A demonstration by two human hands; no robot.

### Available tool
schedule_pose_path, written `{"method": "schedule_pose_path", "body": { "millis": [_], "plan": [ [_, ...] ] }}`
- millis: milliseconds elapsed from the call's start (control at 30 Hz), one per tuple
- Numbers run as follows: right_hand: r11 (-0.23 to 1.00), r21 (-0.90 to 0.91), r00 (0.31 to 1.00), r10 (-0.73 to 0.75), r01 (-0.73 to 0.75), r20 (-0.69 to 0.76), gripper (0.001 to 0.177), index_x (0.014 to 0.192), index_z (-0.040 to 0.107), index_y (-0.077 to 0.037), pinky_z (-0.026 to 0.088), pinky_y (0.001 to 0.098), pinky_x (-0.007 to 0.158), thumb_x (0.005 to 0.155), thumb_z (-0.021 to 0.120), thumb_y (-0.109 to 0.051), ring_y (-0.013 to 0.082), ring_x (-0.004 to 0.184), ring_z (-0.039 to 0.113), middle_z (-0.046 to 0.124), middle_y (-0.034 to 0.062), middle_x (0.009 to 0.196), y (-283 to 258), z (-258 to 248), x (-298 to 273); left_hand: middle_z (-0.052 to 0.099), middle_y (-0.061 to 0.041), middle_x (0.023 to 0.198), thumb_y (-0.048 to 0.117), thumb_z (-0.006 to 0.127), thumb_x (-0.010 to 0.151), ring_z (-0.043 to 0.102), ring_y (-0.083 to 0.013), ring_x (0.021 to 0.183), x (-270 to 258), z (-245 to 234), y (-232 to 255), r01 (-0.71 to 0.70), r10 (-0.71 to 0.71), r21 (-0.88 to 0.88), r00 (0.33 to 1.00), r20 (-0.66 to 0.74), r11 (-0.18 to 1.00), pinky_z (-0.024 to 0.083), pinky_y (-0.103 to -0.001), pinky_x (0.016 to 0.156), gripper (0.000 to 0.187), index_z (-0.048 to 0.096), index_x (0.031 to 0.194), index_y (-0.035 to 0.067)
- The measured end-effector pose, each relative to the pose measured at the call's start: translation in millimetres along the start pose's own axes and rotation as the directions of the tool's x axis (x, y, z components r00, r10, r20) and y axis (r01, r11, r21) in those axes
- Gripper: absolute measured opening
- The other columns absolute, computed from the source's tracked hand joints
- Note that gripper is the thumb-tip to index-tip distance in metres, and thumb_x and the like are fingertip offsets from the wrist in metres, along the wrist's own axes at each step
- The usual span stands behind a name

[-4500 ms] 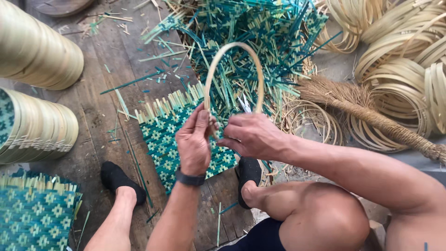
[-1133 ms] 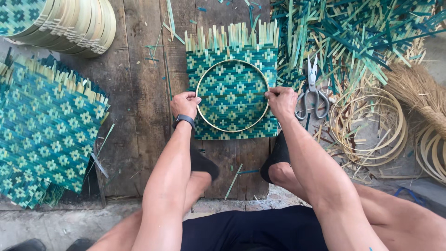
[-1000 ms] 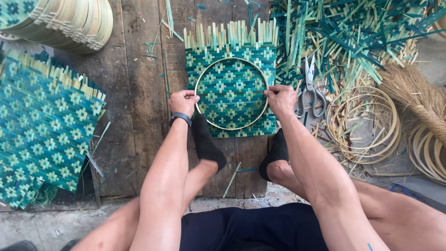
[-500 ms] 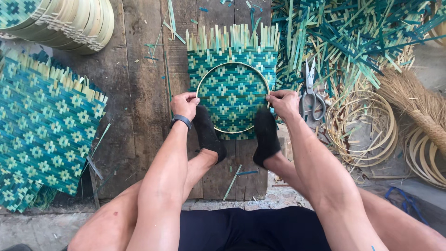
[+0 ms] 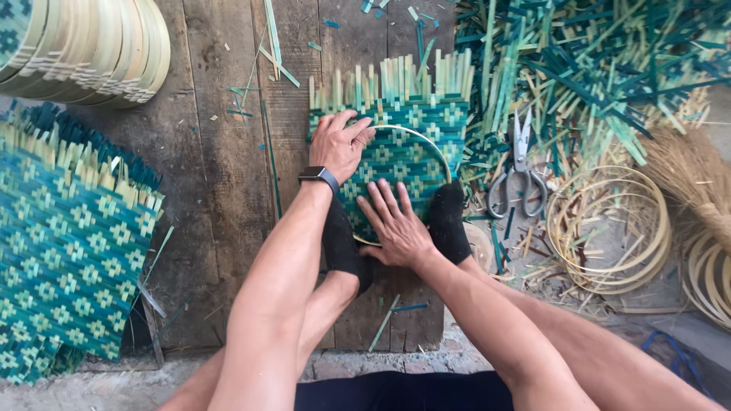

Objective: The person places a circular bamboo frame onto a pre-woven green and blue mat, then uses shears to trim the excess mat material around the frame. The person repeats this process multiple times, stacking the finished circular bases.

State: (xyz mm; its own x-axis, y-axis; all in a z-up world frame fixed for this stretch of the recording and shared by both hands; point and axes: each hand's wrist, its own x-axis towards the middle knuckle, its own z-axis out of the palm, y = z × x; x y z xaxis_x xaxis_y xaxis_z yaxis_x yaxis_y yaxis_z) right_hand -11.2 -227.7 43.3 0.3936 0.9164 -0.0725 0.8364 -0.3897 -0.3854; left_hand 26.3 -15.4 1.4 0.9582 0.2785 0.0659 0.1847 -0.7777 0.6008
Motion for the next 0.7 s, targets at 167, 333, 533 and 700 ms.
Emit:
{"method": "schedule_pose_path", "body": {
  "millis": [167, 333, 533, 700],
  "plan": [
    [0.993, -0.114, 0.986, -0.048, 0.030, -0.158, 0.094, 0.157, 0.041, -0.005, 0.016, 0.0654, 0.124, 0.087, 0.070, -0.061, 0.0435, 0.154, 0.026, 0.034, 0.0248, 0.162, 9, 39, -10, 0.073, 0.001, 0.108, 0.040, 0.076, 0.091, 0.061, -0.0266, 0.110, 6, 17, -1, 0.258, -0.256, -0.038, 0.965, 0.050, 0.965, 0.046, -0.044, 0.096, 0.021, 0.083, 0.102, 0.025],
    [0.995, -0.098, 0.995, -0.001, -0.009, -0.103, 0.096, 0.155, 0.042, -0.006, 0.019, 0.0658, 0.121, 0.079, 0.073, -0.056, 0.0449, 0.151, 0.031, 0.037, 0.0255, 0.160, 5, 41, -11, 0.075, 0.001, 0.104, 0.039, 0.079, 0.083, 0.062, -0.0260, 0.106, 18, 6, 7, 0.288, -0.287, -0.069, 0.957, 0.027, 0.955, 0.046, -0.044, 0.093, 0.018, 0.085, 0.092, 0.024],
    [0.947, -0.321, 0.982, -0.088, 0.031, -0.166, 0.089, 0.156, 0.044, -0.006, 0.021, 0.0637, 0.124, 0.082, 0.077, -0.045, 0.0424, 0.151, 0.032, 0.038, 0.0240, 0.160, 12, 64, -18, 0.074, -0.002, 0.107, 0.039, 0.079, 0.086, 0.062, -0.0275, 0.107, 9, 22, -9, 0.218, -0.221, -0.083, 0.975, -0.034, 0.972, 0.047, -0.043, 0.094, 0.020, 0.084, 0.096, 0.023],
    [0.995, -0.032, 0.974, 0.082, -0.091, -0.212, 0.084, 0.151, 0.051, -0.006, 0.023, 0.0626, 0.120, 0.079, 0.074, -0.043, 0.0398, 0.148, 0.037, 0.044, 0.0218, 0.156, -9, 50, -15, 0.072, 0.001, 0.103, 0.037, 0.080, 0.084, 0.062, -0.0258, 0.105, 23, 9, 11, 0.305, -0.301, -0.058, 0.951, 0.064, 0.951, 0.047, -0.043, 0.094, 0.018, 0.084, 0.097, 0.026]
  ]
}}
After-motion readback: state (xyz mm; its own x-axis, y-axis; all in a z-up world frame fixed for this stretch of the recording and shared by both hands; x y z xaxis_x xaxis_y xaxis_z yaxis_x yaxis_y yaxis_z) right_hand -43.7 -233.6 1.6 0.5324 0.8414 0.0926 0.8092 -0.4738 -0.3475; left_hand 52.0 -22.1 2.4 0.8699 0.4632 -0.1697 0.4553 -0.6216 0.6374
